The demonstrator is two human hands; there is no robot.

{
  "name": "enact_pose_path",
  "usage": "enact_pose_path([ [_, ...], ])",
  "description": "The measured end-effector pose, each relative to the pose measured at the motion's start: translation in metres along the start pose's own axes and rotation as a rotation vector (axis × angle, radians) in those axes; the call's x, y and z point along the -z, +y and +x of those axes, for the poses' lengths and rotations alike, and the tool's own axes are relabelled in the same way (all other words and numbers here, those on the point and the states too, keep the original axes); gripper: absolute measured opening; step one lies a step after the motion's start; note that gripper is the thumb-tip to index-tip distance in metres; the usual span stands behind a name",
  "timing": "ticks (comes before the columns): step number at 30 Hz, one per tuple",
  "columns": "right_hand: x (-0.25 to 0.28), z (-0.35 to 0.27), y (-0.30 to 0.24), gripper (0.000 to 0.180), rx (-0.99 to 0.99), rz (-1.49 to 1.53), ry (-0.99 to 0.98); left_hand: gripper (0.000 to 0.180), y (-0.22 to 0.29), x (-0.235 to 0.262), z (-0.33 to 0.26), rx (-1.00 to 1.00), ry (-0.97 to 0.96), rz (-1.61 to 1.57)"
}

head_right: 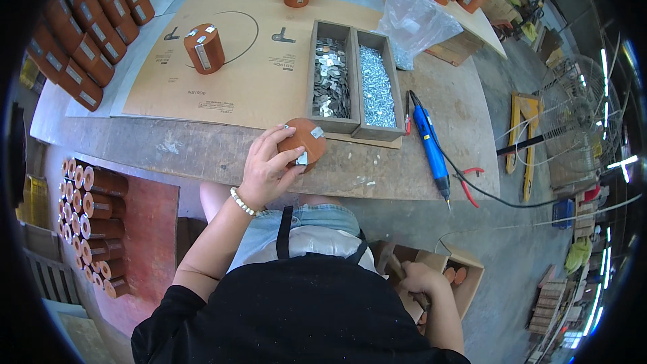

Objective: Assembling small metal brackets onto cylindrical components using a hammer and an electric screwdriver.

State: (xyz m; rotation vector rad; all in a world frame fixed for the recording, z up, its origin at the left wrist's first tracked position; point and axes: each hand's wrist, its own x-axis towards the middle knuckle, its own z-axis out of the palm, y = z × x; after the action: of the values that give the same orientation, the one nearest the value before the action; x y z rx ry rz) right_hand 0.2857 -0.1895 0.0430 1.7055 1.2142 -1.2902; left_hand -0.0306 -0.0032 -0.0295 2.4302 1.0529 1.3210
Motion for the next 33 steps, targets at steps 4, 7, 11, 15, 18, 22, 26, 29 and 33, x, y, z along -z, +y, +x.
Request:
enact_pose_path([
  [4,0.037,-0.079,-0.03,0.046,0.239,-0.079,0.51,0.059,0.009,0.004,-0.001,0.136,-0.014,-0.027],
  [7,0.057,-0.117,-0.043,0.053,0.407,0.273,0.591,0.082,0.018,0.0,-0.001,0.329,0.221,-0.209],
  [11,0.048,-0.072,-0.069,0.058,0.714,0.678,0.637,0.098,0.01,-0.031,-0.011,0.543,0.202,-0.326],
  [15,0.053,-0.031,-0.097,0.05,0.979,0.339,0.916,0.094,0.008,-0.04,-0.018,0.672,0.125,-0.443],
  [18,0.059,-0.027,-0.107,0.048,0.98,0.301,0.961,0.091,0.007,-0.041,-0.021,0.708,0.108,-0.373],
  [22,0.067,-0.03,-0.115,0.048,1.139,0.053,1.197,0.089,0.006,-0.044,-0.022,0.639,0.143,-0.368],
  [26,0.067,-0.02,-0.118,0.048,1.029,0.023,1.027,0.088,0.005,-0.045,-0.02,0.635,0.152,-0.372],
  [29,0.076,-0.041,-0.121,0.049,1.063,-0.033,1.045,0.087,0.004,-0.043,-0.021,0.66,0.136,-0.376],
  [33,0.074,-0.052,-0.12,0.052,1.215,0.007,1.354,0.086,0.01,-0.039,-0.018,0.653,0.146,-0.394],
])
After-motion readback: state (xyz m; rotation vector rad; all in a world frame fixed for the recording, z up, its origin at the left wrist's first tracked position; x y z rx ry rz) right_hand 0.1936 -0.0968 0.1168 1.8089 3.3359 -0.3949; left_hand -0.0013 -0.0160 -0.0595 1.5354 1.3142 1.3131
